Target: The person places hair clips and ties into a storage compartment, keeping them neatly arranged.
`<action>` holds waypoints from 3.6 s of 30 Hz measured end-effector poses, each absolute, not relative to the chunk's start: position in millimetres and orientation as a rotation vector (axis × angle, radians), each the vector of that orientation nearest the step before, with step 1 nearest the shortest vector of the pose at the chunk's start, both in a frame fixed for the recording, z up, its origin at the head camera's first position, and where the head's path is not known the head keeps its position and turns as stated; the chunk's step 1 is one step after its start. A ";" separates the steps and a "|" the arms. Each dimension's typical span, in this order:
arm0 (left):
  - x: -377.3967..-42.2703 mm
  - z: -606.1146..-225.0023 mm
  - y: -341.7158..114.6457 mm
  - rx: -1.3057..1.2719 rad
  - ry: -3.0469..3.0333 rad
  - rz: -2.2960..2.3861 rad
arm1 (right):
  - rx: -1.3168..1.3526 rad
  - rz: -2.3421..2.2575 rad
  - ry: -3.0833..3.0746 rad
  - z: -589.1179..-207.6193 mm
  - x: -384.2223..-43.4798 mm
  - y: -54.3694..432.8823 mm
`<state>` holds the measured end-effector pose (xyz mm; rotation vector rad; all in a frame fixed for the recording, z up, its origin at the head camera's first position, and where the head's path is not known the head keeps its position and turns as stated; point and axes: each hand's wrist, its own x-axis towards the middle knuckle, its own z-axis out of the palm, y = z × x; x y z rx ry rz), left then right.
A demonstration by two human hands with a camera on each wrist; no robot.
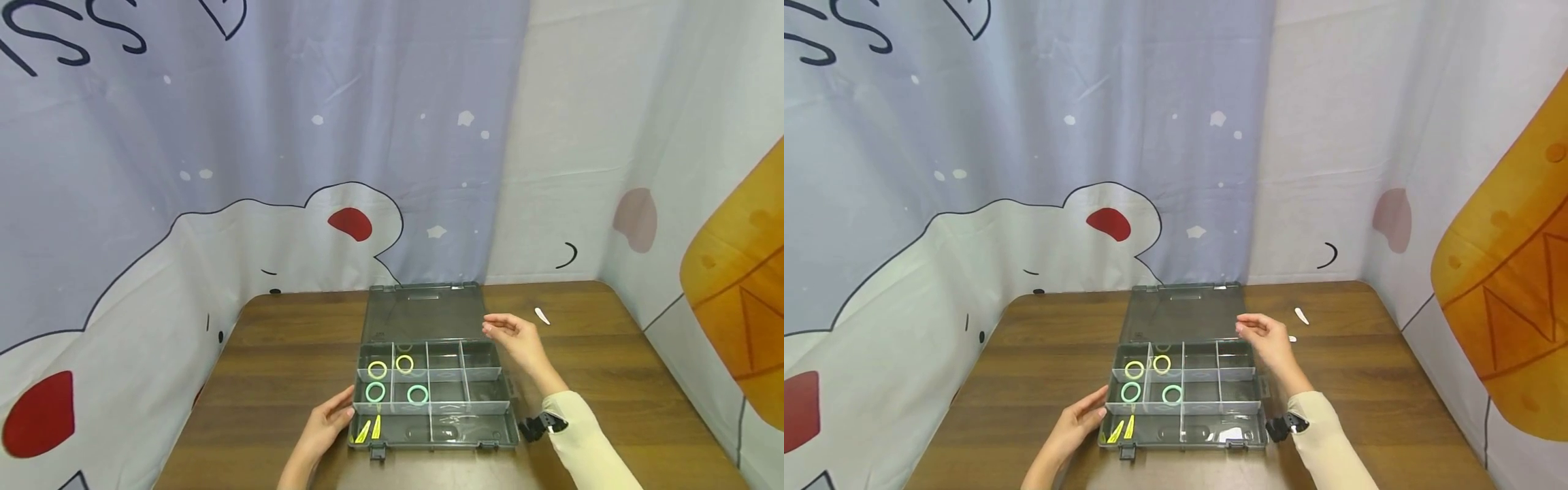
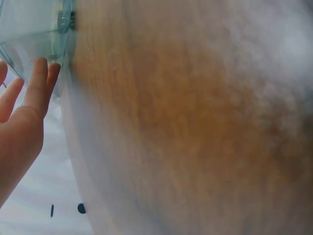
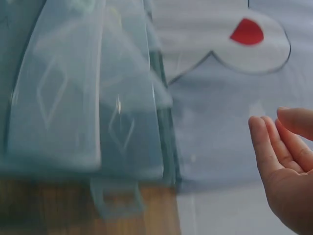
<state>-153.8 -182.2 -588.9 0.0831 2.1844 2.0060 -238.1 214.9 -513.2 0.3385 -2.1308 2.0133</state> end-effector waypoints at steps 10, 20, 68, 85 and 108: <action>-154.3 -589.6 -182.6 0.077 2.197 1.986 | 0.211 1.882 -2.055 -541.1 -250.4 267.3; -155.0 -590.4 -182.9 0.087 2.206 1.982 | 0.062 1.871 -2.111 -570.4 -256.2 299.1; -157.6 -588.6 -182.1 0.083 2.219 1.991 | -0.182 1.370 -2.570 -608.3 -281.8 313.1; -156.0 -585.8 -182.3 0.073 2.240 1.980 | -0.308 1.789 -2.381 -590.1 -277.5 305.5; -153.1 -585.8 -181.0 0.059 2.236 1.975 | -0.220 2.175 -2.148 -547.1 -238.6 245.5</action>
